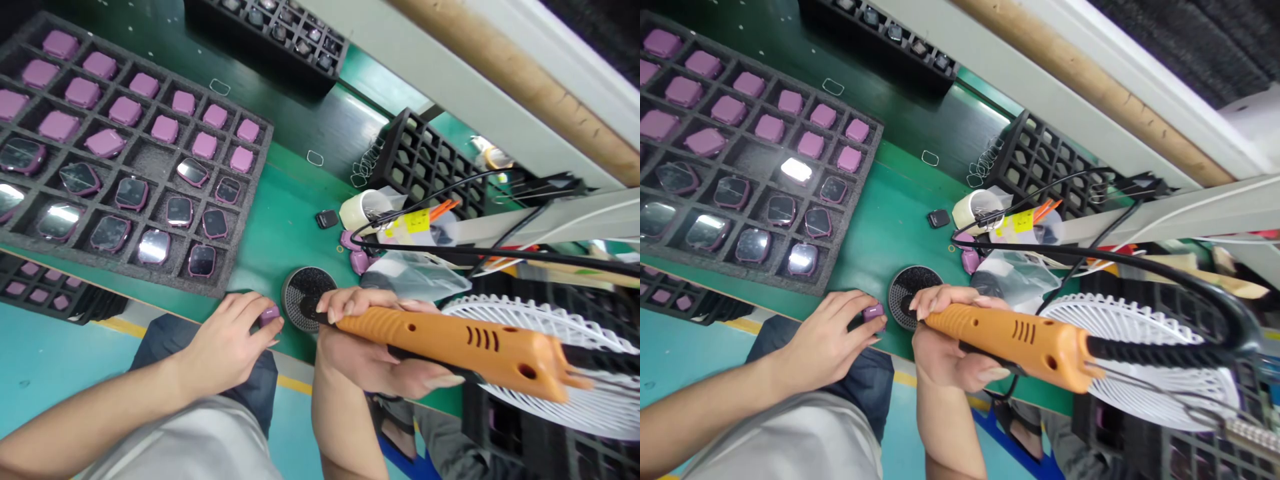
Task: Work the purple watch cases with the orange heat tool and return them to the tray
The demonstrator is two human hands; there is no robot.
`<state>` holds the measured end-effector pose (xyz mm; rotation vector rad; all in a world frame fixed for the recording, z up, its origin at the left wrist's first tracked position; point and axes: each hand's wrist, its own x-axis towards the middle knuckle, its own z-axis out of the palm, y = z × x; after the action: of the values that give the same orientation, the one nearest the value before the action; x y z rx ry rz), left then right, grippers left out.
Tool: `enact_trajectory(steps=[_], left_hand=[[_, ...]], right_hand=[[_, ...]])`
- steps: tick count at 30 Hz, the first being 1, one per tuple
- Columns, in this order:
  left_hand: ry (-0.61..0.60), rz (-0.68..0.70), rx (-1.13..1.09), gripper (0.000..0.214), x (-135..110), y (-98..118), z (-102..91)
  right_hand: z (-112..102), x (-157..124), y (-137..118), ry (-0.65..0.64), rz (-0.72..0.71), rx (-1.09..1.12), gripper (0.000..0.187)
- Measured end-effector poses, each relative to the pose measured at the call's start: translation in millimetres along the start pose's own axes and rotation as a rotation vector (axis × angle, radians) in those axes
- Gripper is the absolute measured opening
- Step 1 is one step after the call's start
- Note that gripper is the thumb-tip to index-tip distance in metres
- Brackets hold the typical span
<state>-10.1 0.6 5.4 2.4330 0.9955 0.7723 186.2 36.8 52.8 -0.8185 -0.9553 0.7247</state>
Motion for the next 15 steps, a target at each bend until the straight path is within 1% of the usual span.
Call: enact_trajectory(steps=[6, 8, 11, 13, 15], left_hand=[[0.015, 0.001, -0.005, 0.029, -0.8, -0.1, -0.8], [0.009, 0.005, -0.018, 0.030, -1.6, -0.9, -1.0], [-0.005, 0.013, -0.050, 0.032, -2.8, -2.4, -0.7], [-0.009, 0.008, -0.060, 0.033, -3.3, -2.9, -0.4], [-0.011, -0.001, -0.059, 0.034, -3.7, -2.5, -0.2]], right_hand=[[-1.4, 1.7, -0.5, -0.003, -0.004, -0.016, 0.051], [-1.2, 2.4, -6.3, -0.009, -0.020, -0.034, 0.051], [3.0, 0.3, -22.0, -0.038, -0.030, -0.060, 0.053], [8.5, -3.9, -33.0, -0.032, 0.019, -0.072, 0.055], [14.4, -9.1, -40.3, -0.007, 0.087, -0.075, 0.060]])
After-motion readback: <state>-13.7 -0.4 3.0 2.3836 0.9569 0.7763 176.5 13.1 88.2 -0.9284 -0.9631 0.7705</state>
